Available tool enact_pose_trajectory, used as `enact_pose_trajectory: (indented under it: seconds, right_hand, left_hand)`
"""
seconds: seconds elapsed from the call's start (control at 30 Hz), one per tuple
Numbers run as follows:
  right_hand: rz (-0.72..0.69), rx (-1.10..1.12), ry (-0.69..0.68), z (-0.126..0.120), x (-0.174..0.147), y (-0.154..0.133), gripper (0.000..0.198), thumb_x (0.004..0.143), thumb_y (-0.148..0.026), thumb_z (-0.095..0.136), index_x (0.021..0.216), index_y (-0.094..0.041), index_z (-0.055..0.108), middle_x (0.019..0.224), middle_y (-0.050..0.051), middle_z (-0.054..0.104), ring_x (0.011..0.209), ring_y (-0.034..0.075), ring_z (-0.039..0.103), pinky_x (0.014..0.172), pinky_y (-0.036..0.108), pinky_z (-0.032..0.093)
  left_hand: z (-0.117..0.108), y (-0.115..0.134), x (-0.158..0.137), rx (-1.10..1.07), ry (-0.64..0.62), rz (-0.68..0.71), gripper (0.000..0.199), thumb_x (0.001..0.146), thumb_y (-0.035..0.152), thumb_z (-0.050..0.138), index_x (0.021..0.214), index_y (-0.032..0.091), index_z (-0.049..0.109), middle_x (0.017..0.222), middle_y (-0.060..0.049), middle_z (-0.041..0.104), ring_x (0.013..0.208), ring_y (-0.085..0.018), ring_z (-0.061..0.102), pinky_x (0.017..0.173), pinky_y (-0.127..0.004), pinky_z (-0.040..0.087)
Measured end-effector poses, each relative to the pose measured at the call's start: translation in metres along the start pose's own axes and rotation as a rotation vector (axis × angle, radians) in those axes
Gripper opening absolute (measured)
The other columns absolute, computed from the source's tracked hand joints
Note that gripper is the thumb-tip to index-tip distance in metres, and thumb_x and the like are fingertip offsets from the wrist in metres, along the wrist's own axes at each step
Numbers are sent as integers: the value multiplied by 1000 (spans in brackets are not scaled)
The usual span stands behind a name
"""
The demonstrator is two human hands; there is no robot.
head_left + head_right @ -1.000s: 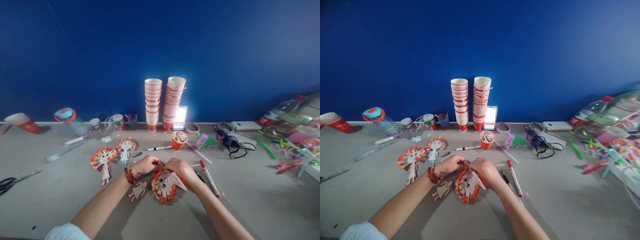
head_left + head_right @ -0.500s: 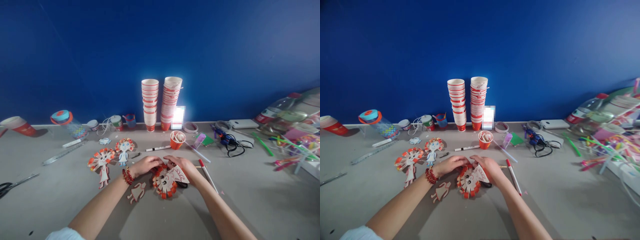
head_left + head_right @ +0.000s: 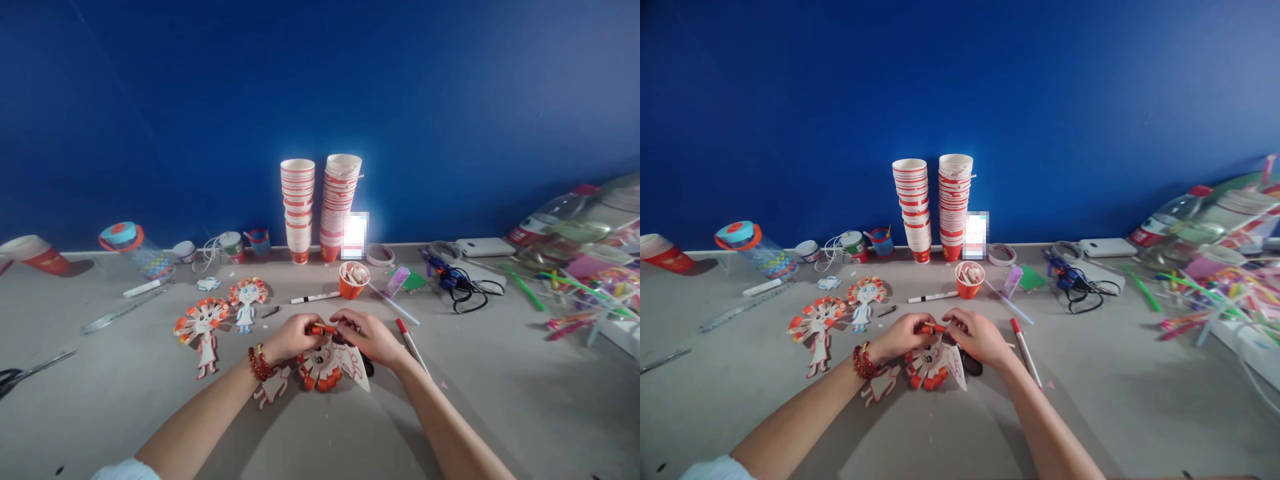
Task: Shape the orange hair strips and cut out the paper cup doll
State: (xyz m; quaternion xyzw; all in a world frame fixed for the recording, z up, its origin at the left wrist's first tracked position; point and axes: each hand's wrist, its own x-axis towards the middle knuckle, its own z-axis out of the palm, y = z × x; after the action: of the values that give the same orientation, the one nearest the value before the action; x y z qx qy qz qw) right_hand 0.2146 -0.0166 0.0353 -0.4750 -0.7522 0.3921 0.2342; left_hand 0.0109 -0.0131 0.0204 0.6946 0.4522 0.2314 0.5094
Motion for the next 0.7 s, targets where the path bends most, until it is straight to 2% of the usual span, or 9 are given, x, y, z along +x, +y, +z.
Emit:
enact_pose_trajectory:
  seconds: [0.13, 0.23, 0.33, 0.4, 0.5, 0.53, 0.6, 0.7]
  right_hand:
    - [12, 143, -44, -2, 0, 3, 16, 84, -27, 49, 91, -20, 62, 78, 2, 67, 71, 17, 64, 62, 24, 45]
    - [32, 72, -104, -13, -3, 10, 13, 82, -28, 53, 82, -19, 62, 73, 0, 65, 63, 14, 59, 54, 22, 41]
    - [76, -9, -258, -29, -7, 18, 19, 79, -32, 58, 67, -17, 58, 59, -2, 61, 52, 11, 51, 48, 20, 36]
    - [53, -28, -223, -35, -9, 18, 23, 79, -33, 60, 64, -17, 57, 56, -2, 60, 52, 11, 49, 48, 20, 34]
    - [-60, -67, -4, -32, -9, 9, 18, 79, -34, 61, 78, -17, 64, 66, 0, 62, 54, 11, 48, 47, 21, 32]
    - [-128, -58, 2, -28, -8, 4, 19, 80, -32, 61, 90, -17, 66, 76, 3, 65, 57, 12, 50, 48, 21, 34]
    - [-262, -27, -42, -17, -7, -6, 26, 82, -29, 60, 105, -20, 64, 98, 7, 65, 78, 17, 58, 56, 22, 41]
    - [-351, -5, -65, -4, -5, -15, 29, 85, -26, 57, 114, -23, 61, 111, 7, 63, 92, 20, 59, 69, 25, 45]
  left_hand:
    - [-4, -1, 0, -89, -29, -58, 19, 73, 32, 61, 77, 14, 60, 59, 5, 45, 53, -8, 38, 49, -20, 29]
    - [-6, -3, 1, -198, -75, -133, 27, 71, 40, 65, 79, 14, 59, 55, 7, 40, 46, -6, 32, 44, -19, 24]
    - [-9, -4, 3, -304, -110, -171, 34, 68, 42, 69, 83, 13, 62, 57, 6, 43, 46, -5, 31, 42, -19, 22]
    - [-10, -4, 4, -353, -126, -166, 35, 66, 40, 72, 85, 12, 64, 63, 3, 49, 50, -6, 36, 45, -19, 25]
    - [-11, -3, 4, -410, -160, -168, 37, 63, 38, 75, 86, 11, 66, 68, 1, 54, 54, -7, 42, 48, -19, 30]
    - [-11, -3, 4, -418, -167, -182, 38, 61, 39, 76, 86, 11, 66, 67, 1, 54, 53, -7, 42, 48, -20, 30]
    - [-10, -3, 3, -414, -165, -215, 40, 59, 40, 77, 85, 11, 66, 64, 2, 52, 51, -6, 40, 47, -20, 29]
    - [-8, -1, 1, -388, -176, -205, 41, 59, 40, 77, 85, 11, 67, 60, 3, 50, 50, -6, 39, 47, -21, 28]
